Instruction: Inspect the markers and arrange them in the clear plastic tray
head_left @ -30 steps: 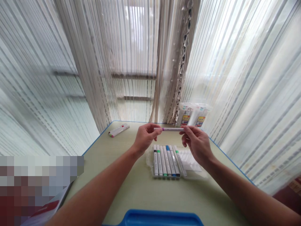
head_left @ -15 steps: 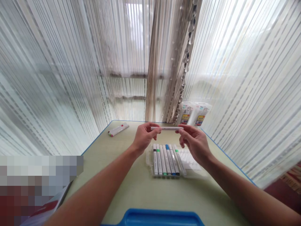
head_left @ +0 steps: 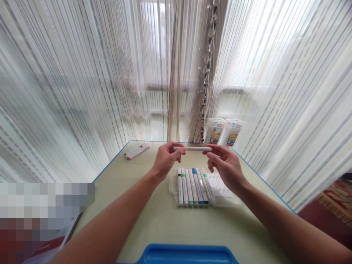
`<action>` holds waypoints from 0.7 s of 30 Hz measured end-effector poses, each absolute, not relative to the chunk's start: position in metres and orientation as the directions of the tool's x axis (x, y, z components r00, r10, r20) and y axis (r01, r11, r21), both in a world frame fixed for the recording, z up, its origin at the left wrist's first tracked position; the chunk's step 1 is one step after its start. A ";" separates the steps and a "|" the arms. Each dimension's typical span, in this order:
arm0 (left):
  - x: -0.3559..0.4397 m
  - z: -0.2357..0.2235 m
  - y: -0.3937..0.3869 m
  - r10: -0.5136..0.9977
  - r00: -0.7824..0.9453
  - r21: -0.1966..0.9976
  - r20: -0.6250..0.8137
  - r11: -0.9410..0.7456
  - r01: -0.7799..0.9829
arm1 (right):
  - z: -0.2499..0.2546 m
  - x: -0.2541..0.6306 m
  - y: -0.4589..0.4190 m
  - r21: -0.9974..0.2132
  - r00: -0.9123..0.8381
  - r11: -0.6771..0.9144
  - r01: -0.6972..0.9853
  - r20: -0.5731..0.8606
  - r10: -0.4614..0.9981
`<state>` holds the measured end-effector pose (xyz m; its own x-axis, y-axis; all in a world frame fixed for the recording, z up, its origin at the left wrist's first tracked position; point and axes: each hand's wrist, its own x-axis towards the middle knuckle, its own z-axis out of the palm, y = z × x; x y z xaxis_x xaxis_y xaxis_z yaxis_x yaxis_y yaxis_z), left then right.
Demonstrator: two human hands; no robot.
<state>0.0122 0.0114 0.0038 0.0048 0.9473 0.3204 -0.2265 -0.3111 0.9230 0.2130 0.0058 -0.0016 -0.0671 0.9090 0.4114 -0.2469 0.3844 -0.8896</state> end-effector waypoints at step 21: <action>0.011 0.003 0.013 0.946 0.022 0.922 0.324 -0.310 -0.233 | -0.003 0.214 0.009 -0.880 -0.032 0.457 -0.126 0.464 0.885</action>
<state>0.0107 0.0127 0.0034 0.0224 0.9458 0.3241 -0.2330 -0.3103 0.9217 0.2142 0.0088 -0.0030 -0.0323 0.8851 0.4643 -0.1257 0.4572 -0.8804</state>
